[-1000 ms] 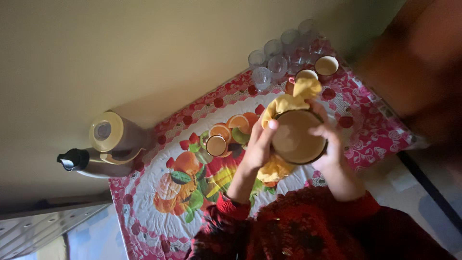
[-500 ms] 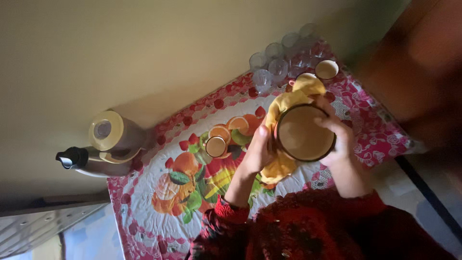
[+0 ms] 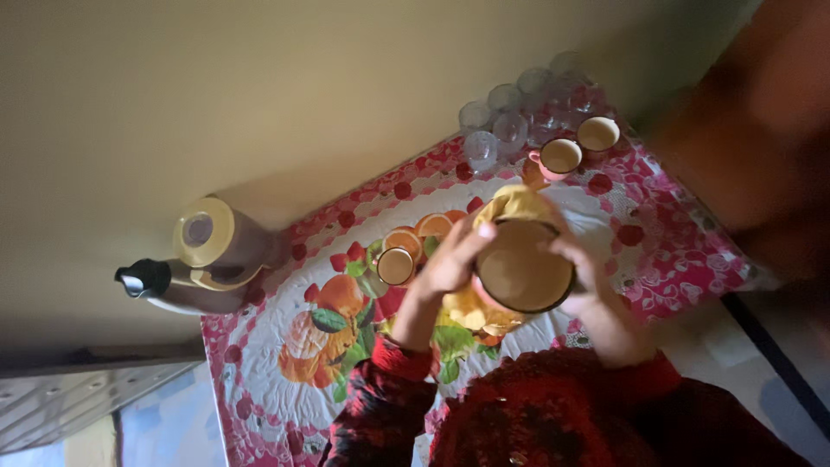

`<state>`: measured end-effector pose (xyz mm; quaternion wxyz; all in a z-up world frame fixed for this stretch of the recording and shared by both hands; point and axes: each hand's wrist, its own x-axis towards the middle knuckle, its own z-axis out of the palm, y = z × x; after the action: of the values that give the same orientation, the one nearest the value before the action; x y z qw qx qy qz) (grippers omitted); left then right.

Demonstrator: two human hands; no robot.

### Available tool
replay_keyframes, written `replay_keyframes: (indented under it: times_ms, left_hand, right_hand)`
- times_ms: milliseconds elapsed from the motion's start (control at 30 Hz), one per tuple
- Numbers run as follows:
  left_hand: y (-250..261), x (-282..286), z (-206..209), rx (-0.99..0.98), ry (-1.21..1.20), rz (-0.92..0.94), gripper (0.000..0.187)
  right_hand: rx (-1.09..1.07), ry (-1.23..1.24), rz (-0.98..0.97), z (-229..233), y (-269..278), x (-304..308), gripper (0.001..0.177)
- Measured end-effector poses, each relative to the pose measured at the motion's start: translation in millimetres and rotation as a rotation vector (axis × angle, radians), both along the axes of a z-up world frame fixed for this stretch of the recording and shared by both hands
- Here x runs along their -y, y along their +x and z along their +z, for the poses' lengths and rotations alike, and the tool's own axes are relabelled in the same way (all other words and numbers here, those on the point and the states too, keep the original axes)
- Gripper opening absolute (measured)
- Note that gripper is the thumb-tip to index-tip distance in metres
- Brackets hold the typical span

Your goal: The person wipes the inside and outside of several mugs using a yellow cloth.

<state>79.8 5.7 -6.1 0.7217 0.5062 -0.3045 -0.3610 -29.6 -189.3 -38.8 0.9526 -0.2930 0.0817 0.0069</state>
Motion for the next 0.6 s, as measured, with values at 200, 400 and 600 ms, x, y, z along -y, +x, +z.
replay_keyframes:
  times_ms: [200, 400, 600]
  left_hand:
    - [-58, 23, 2, 0.067, -0.194, 0.35, 0.086]
    - [-50, 12, -23, -0.421, -0.28, 0.172, 0.087]
    - [-62, 13, -8, -0.129, -0.261, 0.206, 0.09]
  right_hand:
    - [0.337, -0.336, -0.416, 46, 2, -14, 0.066]
    - [0.12, -0.639, 0.176, 50, -4, 17, 0.081]
    - [1.066, -0.876, -0.321, 47, 25, 18, 0.065]
